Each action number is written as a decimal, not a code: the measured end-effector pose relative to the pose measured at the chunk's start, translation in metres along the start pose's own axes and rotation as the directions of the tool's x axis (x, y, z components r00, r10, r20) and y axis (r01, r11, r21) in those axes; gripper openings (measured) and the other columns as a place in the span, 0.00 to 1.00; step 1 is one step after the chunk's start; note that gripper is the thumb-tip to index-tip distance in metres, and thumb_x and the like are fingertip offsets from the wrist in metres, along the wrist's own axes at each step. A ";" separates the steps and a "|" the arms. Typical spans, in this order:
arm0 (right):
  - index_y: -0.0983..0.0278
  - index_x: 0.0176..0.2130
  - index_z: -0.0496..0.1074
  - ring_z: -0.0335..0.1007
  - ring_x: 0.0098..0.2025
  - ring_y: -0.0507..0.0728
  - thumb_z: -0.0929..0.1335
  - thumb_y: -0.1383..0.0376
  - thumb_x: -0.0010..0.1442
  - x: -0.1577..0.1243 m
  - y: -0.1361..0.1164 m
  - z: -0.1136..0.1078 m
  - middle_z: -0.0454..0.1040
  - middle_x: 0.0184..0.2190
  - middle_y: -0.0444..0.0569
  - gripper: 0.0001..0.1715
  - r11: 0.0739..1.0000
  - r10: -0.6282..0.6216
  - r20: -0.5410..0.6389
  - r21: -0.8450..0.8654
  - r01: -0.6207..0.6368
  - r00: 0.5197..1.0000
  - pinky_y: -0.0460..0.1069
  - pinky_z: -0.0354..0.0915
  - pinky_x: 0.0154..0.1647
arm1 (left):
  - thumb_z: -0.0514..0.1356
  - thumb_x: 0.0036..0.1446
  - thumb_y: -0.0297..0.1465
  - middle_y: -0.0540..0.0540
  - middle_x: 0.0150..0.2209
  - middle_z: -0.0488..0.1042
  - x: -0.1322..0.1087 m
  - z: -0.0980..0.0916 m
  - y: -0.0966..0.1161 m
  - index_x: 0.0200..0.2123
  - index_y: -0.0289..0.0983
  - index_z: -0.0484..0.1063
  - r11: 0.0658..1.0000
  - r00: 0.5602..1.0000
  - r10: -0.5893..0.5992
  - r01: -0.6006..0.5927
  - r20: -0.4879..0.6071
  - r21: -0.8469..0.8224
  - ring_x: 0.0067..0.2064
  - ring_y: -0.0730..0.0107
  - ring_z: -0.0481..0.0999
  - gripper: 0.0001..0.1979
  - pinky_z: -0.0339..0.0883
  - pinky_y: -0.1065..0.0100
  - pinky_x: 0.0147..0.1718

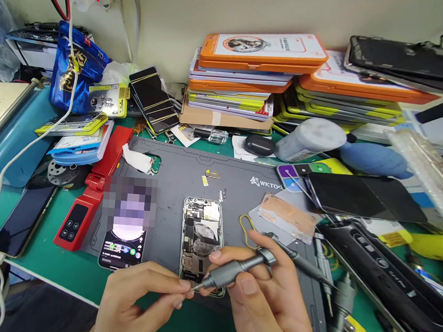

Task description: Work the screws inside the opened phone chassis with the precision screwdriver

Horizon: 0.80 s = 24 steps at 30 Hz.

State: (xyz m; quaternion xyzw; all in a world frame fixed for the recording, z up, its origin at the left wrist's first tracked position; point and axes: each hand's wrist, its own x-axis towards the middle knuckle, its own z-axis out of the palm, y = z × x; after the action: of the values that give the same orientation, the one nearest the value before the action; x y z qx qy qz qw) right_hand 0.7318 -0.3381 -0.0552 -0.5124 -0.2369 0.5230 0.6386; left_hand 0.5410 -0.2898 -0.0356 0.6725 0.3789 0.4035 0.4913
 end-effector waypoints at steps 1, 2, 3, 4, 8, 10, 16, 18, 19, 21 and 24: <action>0.47 0.64 0.69 0.81 0.33 0.59 0.73 0.54 0.75 0.000 -0.001 0.000 0.82 0.43 0.48 0.22 1.000 0.002 0.011 0.009 -0.002 1.000 0.54 0.81 0.34 | 0.68 0.65 0.21 0.52 0.38 0.87 0.000 0.000 0.000 0.48 0.43 0.85 1.000 1.000 -0.002 0.002 0.002 0.000 0.36 0.78 0.87 0.13 0.82 0.84 0.39; 0.46 0.64 0.69 0.81 0.32 0.59 0.72 0.55 0.75 0.000 -0.002 0.001 0.82 0.43 0.47 0.21 1.000 0.002 0.027 0.020 -0.003 1.000 0.55 0.82 0.35 | 0.68 0.65 0.21 0.52 0.38 0.87 0.000 0.000 0.000 0.48 0.43 0.84 1.000 1.000 -0.003 0.003 0.006 -0.001 0.36 0.78 0.87 0.13 0.82 0.84 0.39; 0.46 0.64 0.68 0.82 0.32 0.58 0.71 0.56 0.76 0.000 -0.003 0.001 0.82 0.43 0.46 0.20 0.999 0.000 0.046 0.033 -0.002 0.999 0.55 0.82 0.35 | 0.68 0.65 0.21 0.52 0.38 0.87 0.000 0.000 0.000 0.48 0.43 0.84 1.000 1.000 -0.002 0.002 0.011 -0.001 0.36 0.78 0.87 0.13 0.82 0.83 0.40; 0.46 0.63 0.68 0.82 0.32 0.58 0.71 0.57 0.77 0.000 -0.004 0.002 0.82 0.43 0.46 0.19 0.999 -0.002 0.062 0.044 -0.001 0.998 0.55 0.83 0.36 | 0.68 0.65 0.21 0.52 0.38 0.87 0.000 -0.001 0.000 0.48 0.43 0.84 1.000 1.000 0.002 -0.003 0.014 0.002 0.36 0.78 0.88 0.13 0.82 0.83 0.40; 0.47 0.61 0.69 0.82 0.30 0.56 0.70 0.59 0.77 0.002 -0.006 0.004 0.82 0.43 0.45 0.16 0.998 -0.016 0.090 0.067 0.010 0.996 0.53 0.83 0.36 | 0.68 0.65 0.21 0.51 0.39 0.88 0.000 -0.001 0.000 0.48 0.43 0.84 0.999 1.000 0.020 -0.020 0.011 0.026 0.37 0.77 0.88 0.13 0.82 0.82 0.41; 0.48 0.61 0.69 0.81 0.30 0.56 0.70 0.59 0.77 0.003 -0.007 0.005 0.82 0.43 0.45 0.16 0.998 -0.015 0.088 0.070 0.009 0.996 0.53 0.83 0.35 | 0.68 0.65 0.21 0.51 0.39 0.87 0.001 -0.001 0.000 0.48 0.42 0.84 0.999 1.000 0.023 -0.023 0.014 0.028 0.37 0.77 0.88 0.12 0.82 0.83 0.40; 0.48 0.62 0.68 0.82 0.29 0.56 0.71 0.58 0.77 0.004 -0.007 0.006 0.82 0.43 0.45 0.17 0.997 0.010 0.086 0.072 -0.016 0.996 0.52 0.82 0.33 | 0.67 0.66 0.21 0.52 0.39 0.87 0.000 -0.001 -0.001 0.48 0.42 0.83 0.999 0.999 0.037 -0.038 0.030 0.036 0.37 0.79 0.88 0.12 0.81 0.84 0.42; 0.48 0.61 0.69 0.81 0.28 0.56 0.72 0.58 0.76 0.004 -0.006 0.006 0.82 0.42 0.45 0.17 0.997 0.015 0.077 0.076 -0.021 0.997 0.51 0.82 0.32 | 0.67 0.66 0.21 0.51 0.38 0.87 0.000 -0.001 -0.001 0.47 0.41 0.83 0.998 0.999 0.041 -0.042 0.033 0.042 0.37 0.79 0.88 0.11 0.81 0.85 0.41; 0.49 0.61 0.69 0.81 0.27 0.56 0.72 0.58 0.76 0.004 -0.006 0.006 0.82 0.41 0.45 0.17 0.997 0.018 0.072 0.078 -0.024 0.997 0.52 0.82 0.32 | 0.67 0.66 0.22 0.51 0.38 0.87 0.000 -0.001 -0.001 0.47 0.41 0.83 0.998 0.999 0.043 -0.044 0.031 0.042 0.38 0.79 0.88 0.10 0.80 0.85 0.42; 0.49 0.61 0.69 0.81 0.27 0.57 0.73 0.57 0.75 0.005 -0.006 0.006 0.82 0.41 0.46 0.19 0.996 0.034 0.071 0.078 -0.039 0.997 0.52 0.82 0.32 | 0.67 0.67 0.24 0.51 0.38 0.87 -0.001 0.000 -0.001 0.47 0.41 0.83 0.998 0.999 0.047 -0.048 0.024 0.042 0.38 0.79 0.88 0.09 0.80 0.85 0.42; 0.47 0.62 0.69 0.82 0.28 0.57 0.73 0.56 0.75 0.005 -0.005 0.005 0.82 0.42 0.44 0.19 0.995 0.068 0.076 0.070 -0.073 0.995 0.52 0.83 0.32 | 0.67 0.68 0.25 0.51 0.38 0.87 -0.002 0.001 -0.002 0.47 0.41 0.83 0.998 0.999 0.048 -0.049 0.016 0.045 0.38 0.80 0.87 0.08 0.80 0.85 0.42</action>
State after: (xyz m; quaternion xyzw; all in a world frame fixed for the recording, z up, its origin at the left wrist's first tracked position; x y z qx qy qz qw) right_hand 0.7315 -0.3314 -0.0496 -0.4772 -0.2228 0.5721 0.6288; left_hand 0.5413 -0.2912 -0.0375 0.6954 0.3677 0.4016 0.4689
